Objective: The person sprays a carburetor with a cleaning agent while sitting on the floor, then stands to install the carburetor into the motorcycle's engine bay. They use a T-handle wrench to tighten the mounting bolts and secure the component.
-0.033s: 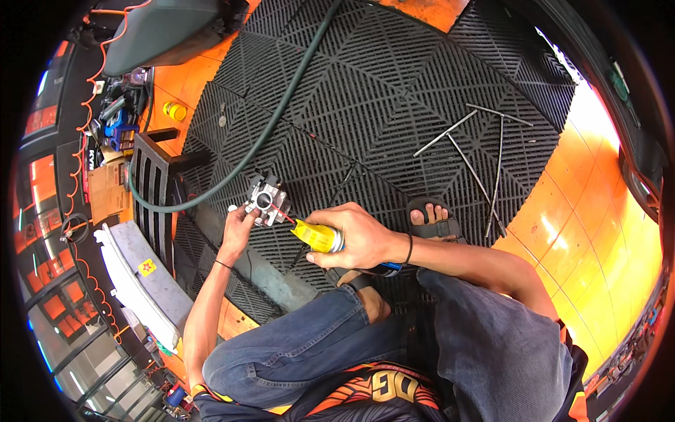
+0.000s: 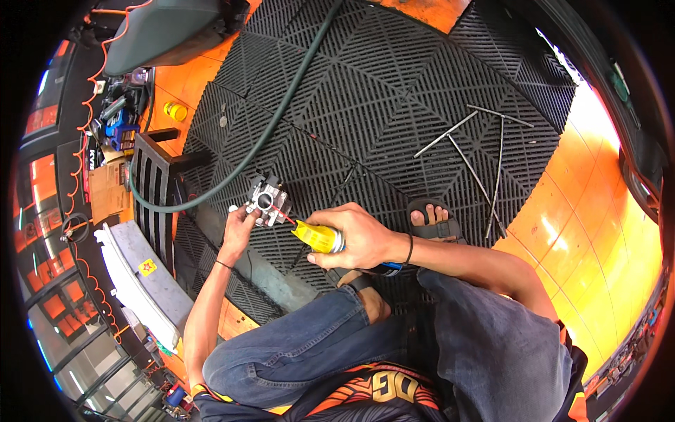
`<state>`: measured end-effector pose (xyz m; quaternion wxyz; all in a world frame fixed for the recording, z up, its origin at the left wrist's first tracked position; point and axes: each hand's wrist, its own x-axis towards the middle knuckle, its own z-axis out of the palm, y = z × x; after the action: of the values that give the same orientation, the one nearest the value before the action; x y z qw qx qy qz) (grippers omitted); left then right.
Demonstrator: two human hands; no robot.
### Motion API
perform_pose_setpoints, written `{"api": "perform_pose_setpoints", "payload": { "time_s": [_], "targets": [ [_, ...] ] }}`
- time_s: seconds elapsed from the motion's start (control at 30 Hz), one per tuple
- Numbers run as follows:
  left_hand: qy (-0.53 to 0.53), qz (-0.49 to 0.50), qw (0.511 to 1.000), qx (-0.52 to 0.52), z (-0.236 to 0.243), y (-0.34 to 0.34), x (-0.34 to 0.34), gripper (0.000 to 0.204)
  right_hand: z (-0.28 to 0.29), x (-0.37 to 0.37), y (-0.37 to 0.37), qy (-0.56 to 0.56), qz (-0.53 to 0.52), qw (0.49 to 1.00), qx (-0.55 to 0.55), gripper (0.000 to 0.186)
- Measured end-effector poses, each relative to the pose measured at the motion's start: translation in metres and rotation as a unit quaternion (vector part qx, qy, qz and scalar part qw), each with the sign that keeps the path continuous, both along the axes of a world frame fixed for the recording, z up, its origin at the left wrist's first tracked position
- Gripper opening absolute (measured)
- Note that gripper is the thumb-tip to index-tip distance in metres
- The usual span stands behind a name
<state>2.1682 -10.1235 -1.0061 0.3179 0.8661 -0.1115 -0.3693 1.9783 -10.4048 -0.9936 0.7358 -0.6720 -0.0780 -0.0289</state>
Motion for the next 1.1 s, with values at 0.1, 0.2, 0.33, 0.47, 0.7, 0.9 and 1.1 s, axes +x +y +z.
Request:
{"api": "perform_pose_setpoints", "payload": {
  "time_s": [0.1,0.2,0.33,0.47,0.7,0.9,1.1],
  "targets": [
    [-0.017,-0.024,0.999,0.024,0.004,-0.004,0.000,0.031,0.000,0.000,-0.002,0.023,0.016,1.000,0.012,0.042],
    [-0.074,-0.034,0.996,0.039,0.001,-0.006,-0.003,0.035,-0.003,0.000,0.000,0.047,0.026,0.999,0.001,0.039],
    [-0.225,-0.114,0.966,0.046,-0.006,-0.013,-0.005,0.038,-0.005,0.000,0.001,0.021,0.007,0.999,-0.046,0.037],
    [-0.298,-0.185,0.928,0.123,0.004,-0.024,-0.007,0.044,-0.003,0.001,0.000,0.054,0.013,0.997,-0.059,0.039],
    [-0.293,-0.150,0.930,0.165,-0.005,-0.017,-0.007,0.052,-0.006,0.002,-0.001,0.073,0.064,0.994,-0.043,0.043],
    [-0.308,-0.147,0.922,0.182,-0.005,-0.014,-0.008,0.053,-0.006,0.001,-0.001,0.073,0.060,0.995,-0.040,0.041],
    [-0.278,-0.154,0.939,0.128,-0.006,-0.014,-0.005,0.043,-0.006,0.002,-0.002,0.052,0.064,0.995,-0.055,0.037]
  ]
}}
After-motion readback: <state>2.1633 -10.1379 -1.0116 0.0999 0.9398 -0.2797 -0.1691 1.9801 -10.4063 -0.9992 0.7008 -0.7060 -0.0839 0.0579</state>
